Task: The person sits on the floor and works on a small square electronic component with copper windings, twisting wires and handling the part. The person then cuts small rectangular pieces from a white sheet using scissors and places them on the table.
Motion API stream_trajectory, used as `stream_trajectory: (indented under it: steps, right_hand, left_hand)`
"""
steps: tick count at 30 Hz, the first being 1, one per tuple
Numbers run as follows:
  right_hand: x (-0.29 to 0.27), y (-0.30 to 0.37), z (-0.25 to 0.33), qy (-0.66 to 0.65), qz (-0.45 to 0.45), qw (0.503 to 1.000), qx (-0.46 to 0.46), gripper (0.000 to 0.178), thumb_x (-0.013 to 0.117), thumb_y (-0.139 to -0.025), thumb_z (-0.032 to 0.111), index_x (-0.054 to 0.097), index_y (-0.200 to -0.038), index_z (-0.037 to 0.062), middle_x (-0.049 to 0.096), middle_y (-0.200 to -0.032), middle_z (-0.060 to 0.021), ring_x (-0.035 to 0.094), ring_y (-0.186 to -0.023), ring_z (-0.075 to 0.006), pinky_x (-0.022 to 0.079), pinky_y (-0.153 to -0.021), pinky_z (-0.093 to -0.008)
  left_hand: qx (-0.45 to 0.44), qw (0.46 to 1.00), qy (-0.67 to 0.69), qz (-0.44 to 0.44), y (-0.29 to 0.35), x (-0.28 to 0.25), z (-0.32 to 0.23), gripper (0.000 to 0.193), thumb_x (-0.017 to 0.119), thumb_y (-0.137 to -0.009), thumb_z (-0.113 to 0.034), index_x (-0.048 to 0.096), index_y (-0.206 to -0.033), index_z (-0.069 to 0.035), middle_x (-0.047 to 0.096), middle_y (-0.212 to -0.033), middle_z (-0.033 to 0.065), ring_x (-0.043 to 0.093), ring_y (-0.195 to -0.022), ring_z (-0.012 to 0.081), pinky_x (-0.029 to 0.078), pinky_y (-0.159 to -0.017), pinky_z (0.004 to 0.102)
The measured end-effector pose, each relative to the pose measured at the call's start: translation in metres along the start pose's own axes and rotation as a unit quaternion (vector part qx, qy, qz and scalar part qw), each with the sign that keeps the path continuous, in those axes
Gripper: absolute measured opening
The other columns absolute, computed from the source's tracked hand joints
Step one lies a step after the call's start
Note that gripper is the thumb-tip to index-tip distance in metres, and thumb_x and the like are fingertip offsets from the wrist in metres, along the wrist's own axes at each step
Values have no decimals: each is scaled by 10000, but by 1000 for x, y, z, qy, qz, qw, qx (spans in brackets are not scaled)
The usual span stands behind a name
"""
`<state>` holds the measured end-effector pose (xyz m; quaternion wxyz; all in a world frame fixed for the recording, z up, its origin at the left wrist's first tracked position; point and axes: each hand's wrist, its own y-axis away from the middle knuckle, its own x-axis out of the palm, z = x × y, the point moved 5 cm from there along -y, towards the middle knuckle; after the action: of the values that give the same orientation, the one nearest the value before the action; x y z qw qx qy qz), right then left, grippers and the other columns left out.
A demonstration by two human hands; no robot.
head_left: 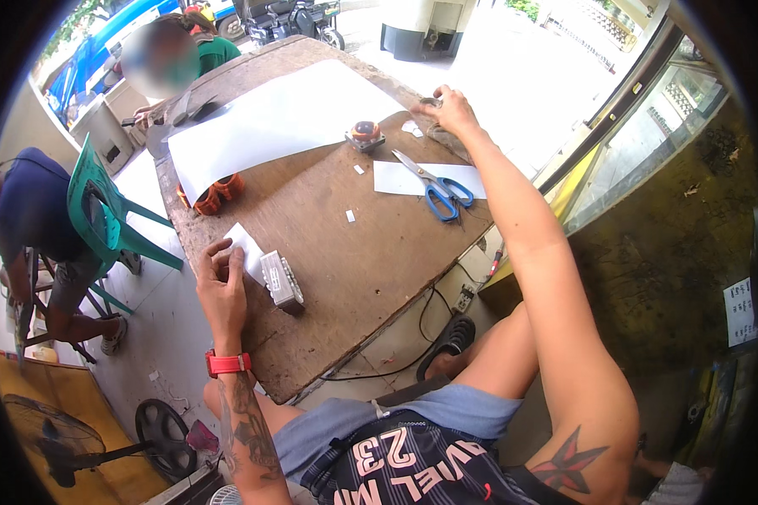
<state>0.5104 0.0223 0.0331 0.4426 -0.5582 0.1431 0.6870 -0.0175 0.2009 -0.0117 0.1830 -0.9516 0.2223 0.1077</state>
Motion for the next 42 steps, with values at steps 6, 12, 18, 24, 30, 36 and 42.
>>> stream_trajectory:
  steps: [6,12,18,24,30,36,42]
  right_hand:
    - [3,21,26,-60,121,986,-103,782,838,-834,609,667,-1355,52,699,-1326,-216,677,-1223,-352,551,-1037,-469]
    - [33,38,32,65,128,981,-127,662,780,-913,514,622,-1474,201,695,-1400,-141,610,-1353,-348,422,-1168,-545]
    - [-10,50,31,17,-3,997,-71,709,747,-947,536,594,-1495,112,684,-1362,-198,617,-1331,-304,489,-1127,-473]
    - [-78,209,76,-61,64,994,-68,345,718,-1000,363,747,-1004,19,689,-743,-113,668,-700,-234,492,-646,-387]
    - [-103,332,172,-386,67,898,-203,279,800,-974,256,750,-1086,5,714,-859,-54,635,-756,-137,514,-674,-295]
    - [-45,389,231,-508,263,814,-102,358,789,-995,263,716,-1215,-10,772,-953,-78,685,-801,-111,558,-704,-276]
    - [-1,392,230,-582,325,745,12,261,738,-1030,197,716,-1163,-26,763,-913,-62,676,-752,-95,563,-649,-269]
  left_hand:
    - [-7,1000,9,6,-1,0,2,265,726,-1039,-186,685,-1237,-14,731,-925,39,592,-791,72,465,-719,239]
    - [-3,1000,0,5,-1,0,2,259,724,-1042,-192,687,-1237,-27,731,-919,42,595,-786,74,465,-713,236]
    - [-21,1000,22,2,0,-2,6,301,735,-1034,-197,661,-1270,-27,741,-919,59,652,-806,94,495,-718,239]
    - [-37,990,132,-31,-4,-12,-1,512,778,-1004,-190,546,-1411,18,757,-1031,124,713,-861,142,566,-774,262]
    - [-62,956,286,15,55,-61,-74,579,756,-994,-83,513,-1511,14,745,-1145,107,716,-930,125,577,-764,246]
    - [-89,967,176,158,145,-14,-85,538,747,-983,-47,574,-1492,-44,731,-1081,114,703,-870,103,566,-686,239]
    - [-114,969,184,116,142,-3,-62,543,753,-1005,-112,540,-1498,-26,733,-1133,134,736,-973,158,592,-692,261]
